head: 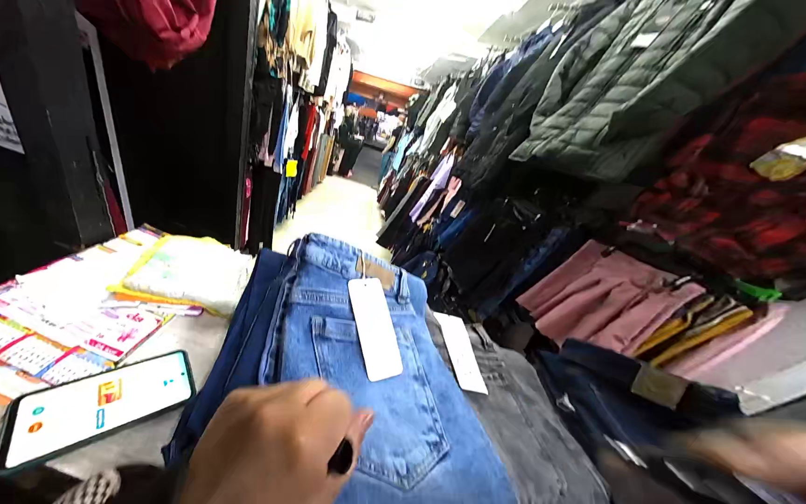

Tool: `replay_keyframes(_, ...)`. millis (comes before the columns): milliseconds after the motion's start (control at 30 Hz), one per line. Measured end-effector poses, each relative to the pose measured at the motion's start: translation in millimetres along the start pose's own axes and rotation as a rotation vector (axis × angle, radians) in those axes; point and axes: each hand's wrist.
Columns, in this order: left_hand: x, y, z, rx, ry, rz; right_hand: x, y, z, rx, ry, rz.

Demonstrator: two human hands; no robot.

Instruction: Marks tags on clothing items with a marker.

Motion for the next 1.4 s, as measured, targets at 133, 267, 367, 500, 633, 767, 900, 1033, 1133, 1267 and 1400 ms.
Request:
replay_keyframes(133, -31, -30, -4, -0.013, -0.121, -0.19, -24, -38, 74, -0.225, -0.107, -0.047)
replay_keyframes(267, -56, -24, -12, 0.002, -0.14, -0.374, -49, -33, 132, -0.261, 0.026, 0.022)
replay_keyframes(367, -60, -17, -11, -0.009, -0.166, -0.405, -51, -14, 156, -0.237, 0.081, 0.042)
replay_keyframes(500, -61, -15, -10, -0.018, -0.184, -0.421, -49, -4, 160, -0.089, 0.126, -0.001)
replay_keyframes(633, -59, -16, -9, 0.005, -0.181, -0.459, -47, -3, 163, -0.052, 0.176, -0.045)
replay_keyframes(767, -59, -15, -9, -0.011, -0.199, -0.443, -47, -2, 163, -0.029, 0.235, -0.099)
replay_keyframes(900, -58, -16, -8, 0.007, -0.178, -0.458, -50, -4, 160, -0.045, 0.279, -0.1)
replay_keyframes(1033, -60, -15, -9, -0.007, -0.17, -0.447, -50, -3, 161, -0.085, 0.266, -0.073)
replay_keyframes(1133, -59, -16, -9, -0.006, -0.176, -0.468, -50, -4, 161, -0.109, 0.254, -0.062)
replay_keyframes(1267, -60, -15, -9, -0.01, -0.187, -0.452, -51, -4, 160, -0.111, 0.231, -0.055)
replay_keyframes(1400, -59, -16, -8, 0.0, -0.189, -0.48, -53, -8, 159, -0.123, 0.219, -0.02)
Point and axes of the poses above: each hand's wrist, its own y-axis away from the middle knuckle, its own x-axis out of the back of the hand, z = x × y, and after that the axes turned 3 degrees about z, right-handed
